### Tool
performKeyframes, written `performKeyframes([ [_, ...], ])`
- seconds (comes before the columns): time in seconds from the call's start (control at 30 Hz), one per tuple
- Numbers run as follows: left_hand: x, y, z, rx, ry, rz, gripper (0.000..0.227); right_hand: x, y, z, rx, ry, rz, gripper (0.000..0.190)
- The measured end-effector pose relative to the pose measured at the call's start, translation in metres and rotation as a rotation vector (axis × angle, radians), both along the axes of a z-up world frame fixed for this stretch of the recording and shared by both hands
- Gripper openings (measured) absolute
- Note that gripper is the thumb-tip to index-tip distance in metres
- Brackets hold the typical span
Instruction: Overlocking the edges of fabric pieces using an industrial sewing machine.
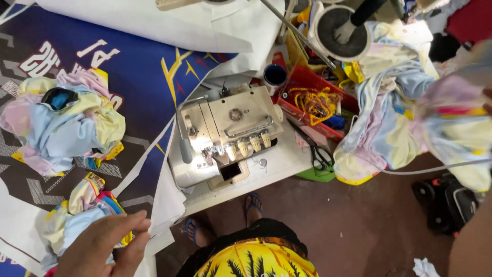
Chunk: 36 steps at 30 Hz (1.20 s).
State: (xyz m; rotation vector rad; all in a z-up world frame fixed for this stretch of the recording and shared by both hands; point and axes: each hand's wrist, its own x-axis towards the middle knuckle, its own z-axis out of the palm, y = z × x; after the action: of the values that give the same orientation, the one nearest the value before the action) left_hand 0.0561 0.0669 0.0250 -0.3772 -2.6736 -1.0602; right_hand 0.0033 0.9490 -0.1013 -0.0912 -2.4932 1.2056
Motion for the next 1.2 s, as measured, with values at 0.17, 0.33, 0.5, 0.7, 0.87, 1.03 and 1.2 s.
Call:
performKeyframes([
  [0.17, 0.029, -0.042, -0.019, -0.004, -0.318, 0.355, 0.026, -0.014, -0.224, -0.011, -0.806, 0.027, -0.61, 0.013],
  [0.33, 0.064, -0.144, -0.095, 0.712, -0.009, 0.711, 0.023, 0.09, -0.397, -0.15, 0.149, -0.663, -0.215, 0.037],
  [0.5, 0.035, -0.211, -0.094, 0.978, 0.276, 1.081, 0.014, 0.073, -0.513, -0.095, 0.306, -1.027, 0.466, 0.03],
  [0.7, -0.003, -0.173, -0.083, 0.22, -0.705, 0.882, 0.033, 0.029, -0.543, -0.092, 0.556, -0.733, 0.756, 0.036],
  [0.87, -0.019, -0.166, -0.124, -0.44, -0.828, 0.566, 0.037, 0.013, -0.567, -0.071, 0.433, -0.475, 0.775, 0.03],
  [1.03, -0.043, -0.148, -0.058, 0.263, -0.544, 0.614, 0.014, 0.011, -0.592, -0.055, 0.214, -0.49, 0.794, 0.027],
  [1.2, -0.046, -0.129, 0.017, 0.453, -0.229, 0.507, 0.012, 0.008, -0.63, -0.028, -0.01, -0.477, 0.811, 0.02],
])
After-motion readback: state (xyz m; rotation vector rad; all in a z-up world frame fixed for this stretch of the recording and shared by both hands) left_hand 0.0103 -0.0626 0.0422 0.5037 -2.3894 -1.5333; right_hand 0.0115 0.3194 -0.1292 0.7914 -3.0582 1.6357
